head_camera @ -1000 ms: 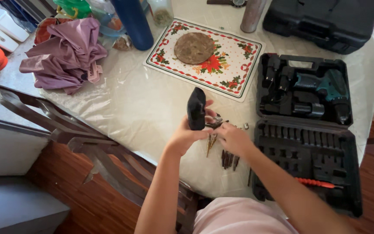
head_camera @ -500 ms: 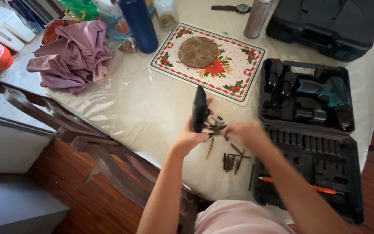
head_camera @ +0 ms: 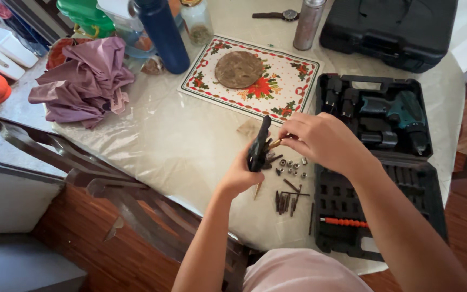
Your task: The person organizes a cordless drill set on a dining table. They place the drill, charger, battery pack, and a flexible screwdriver into the open plastic case, then pick up loose drill bits and sockets from the table one at a time and seat them into the molded compartments of the case lid.
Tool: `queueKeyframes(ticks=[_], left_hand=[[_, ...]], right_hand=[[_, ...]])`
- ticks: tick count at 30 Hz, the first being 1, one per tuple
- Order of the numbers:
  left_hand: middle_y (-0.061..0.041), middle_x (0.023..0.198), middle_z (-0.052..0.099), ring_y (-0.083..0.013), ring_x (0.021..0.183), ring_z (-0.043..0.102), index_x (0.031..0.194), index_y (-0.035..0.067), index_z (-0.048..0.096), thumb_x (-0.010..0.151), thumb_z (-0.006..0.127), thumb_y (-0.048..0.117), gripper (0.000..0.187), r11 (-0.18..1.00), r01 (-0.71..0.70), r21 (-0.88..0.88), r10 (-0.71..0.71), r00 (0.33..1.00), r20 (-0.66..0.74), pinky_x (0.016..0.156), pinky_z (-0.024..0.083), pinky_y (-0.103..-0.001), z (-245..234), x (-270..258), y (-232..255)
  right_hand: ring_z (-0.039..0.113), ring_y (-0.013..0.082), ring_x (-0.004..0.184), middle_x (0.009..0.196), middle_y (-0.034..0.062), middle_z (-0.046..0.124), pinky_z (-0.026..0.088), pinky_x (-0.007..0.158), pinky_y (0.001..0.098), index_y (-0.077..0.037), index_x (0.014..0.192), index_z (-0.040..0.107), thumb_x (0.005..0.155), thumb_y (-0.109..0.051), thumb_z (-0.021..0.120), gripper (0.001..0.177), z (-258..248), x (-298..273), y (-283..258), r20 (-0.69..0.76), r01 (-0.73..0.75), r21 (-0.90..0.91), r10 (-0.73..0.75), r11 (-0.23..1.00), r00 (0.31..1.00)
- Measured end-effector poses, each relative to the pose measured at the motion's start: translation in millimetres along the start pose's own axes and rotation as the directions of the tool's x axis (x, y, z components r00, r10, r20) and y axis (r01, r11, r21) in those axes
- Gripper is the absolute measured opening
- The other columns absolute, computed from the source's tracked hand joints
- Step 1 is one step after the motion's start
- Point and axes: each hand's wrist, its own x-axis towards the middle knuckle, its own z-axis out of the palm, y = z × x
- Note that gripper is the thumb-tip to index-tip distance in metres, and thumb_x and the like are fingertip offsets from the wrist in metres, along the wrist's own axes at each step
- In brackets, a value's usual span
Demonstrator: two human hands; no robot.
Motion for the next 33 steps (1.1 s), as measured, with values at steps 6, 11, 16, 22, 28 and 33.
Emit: queueKeyframes(ticks=[6, 11, 16, 22, 28, 33], left_hand=[[0.0, 0.108, 0.062, -0.01, 0.084, 0.053, 0.153, 0.007, 0.048, 0.064, 0.06, -0.006, 0.091, 0.998, 0.063, -0.019, -0.064, 0.998, -0.01, 0.064, 0.046, -0.025, 1.7, 2.3, -5.6], [0.001, 0.112, 0.063, -0.0089, 0.097, 0.059, 0.148, 0.006, 0.048, 0.064, 0.062, -0.007, 0.086, 0.999, 0.026, -0.034, -0.026, 1.0, -0.012, 0.074, 0.051, -0.024, 2.9, 3.6, -14.0], [-0.001, 0.109, 0.062, -0.0115, 0.093, 0.057, 0.144, 0.003, 0.054, 0.064, 0.063, -0.007, 0.081, 1.0, 0.008, 0.021, -0.007, 0.999, -0.045, 0.074, 0.05, -0.026, 0.7, 2.9, -15.4], [-0.003, 0.116, 0.061, -0.0124, 0.101, 0.057, 0.146, 0.004, 0.054, 0.063, 0.062, -0.008, 0.084, 0.999, 0.023, 0.022, -0.023, 0.999, -0.039, 0.081, 0.049, -0.026, 5.5, 2.2, -5.6], [-0.002, 0.132, 0.061, -0.0128, 0.121, 0.059, 0.152, 0.009, 0.048, 0.062, 0.057, -0.009, 0.092, 0.995, 0.001, -0.105, 0.0, 1.0, 0.007, 0.095, 0.051, -0.024, 6.9, 0.3, -0.3], [-0.001, 0.128, 0.062, -0.0108, 0.098, 0.054, 0.149, 0.008, 0.052, 0.065, 0.059, -0.01, 0.086, 0.988, -0.003, -0.154, -0.005, 0.999, -0.053, 0.08, 0.046, -0.025, 3.4, 0.2, -10.6]], right_hand=[[0.067, 0.0301, 0.078, 0.088, 0.0069, 0.067, 0.051, 0.066, 0.0422, -0.01, 0.094, 0.072, 0.086, -0.024, 0.073, 0.016, 6.4, 2.0, 4.1, 0.005, 0.043, -0.026, -0.043, 0.999, 0.999], [0.069, 0.0286, 0.081, 0.088, 0.0073, 0.07, 0.053, 0.07, 0.0407, -0.009, 0.093, 0.074, 0.084, -0.024, 0.075, 0.017, 18.8, 5.6, 2.2, 0.062, 0.063, -0.016, -0.062, 0.998, 0.996], [0.072, 0.0224, 0.074, 0.088, 0.0083, 0.077, 0.056, 0.067, 0.0319, -0.008, 0.102, 0.08, 0.083, -0.019, 0.078, 0.022, 25.3, 3.8, 7.5, 0.052, -0.122, 0.224, 0.113, 0.967, 0.992], [0.065, 0.0038, 0.066, 0.079, 0.0035, 0.079, 0.054, 0.063, 0.0236, -0.009, 0.1, 0.08, 0.083, -0.01, 0.08, 0.017, 43.1, -2.5, 15.1, 0.079, -0.372, 0.521, 0.39, 0.768, 0.917], [0.064, 0.006, 0.065, 0.078, 0.0003, 0.074, 0.05, 0.058, 0.0229, -0.008, 0.097, 0.082, 0.078, -0.008, 0.079, 0.019, 64.5, -6.7, 15.9, -0.066, -0.158, 0.507, 0.221, 0.847, 0.973], [0.058, 0.0098, 0.06, 0.075, 0.0047, 0.069, 0.046, 0.054, 0.0273, -0.011, 0.101, 0.081, 0.089, -0.02, 0.079, 0.016, 89.2, -17.2, 48.0, 0.031, -0.459, 0.627, 0.569, 0.629, 0.822]])
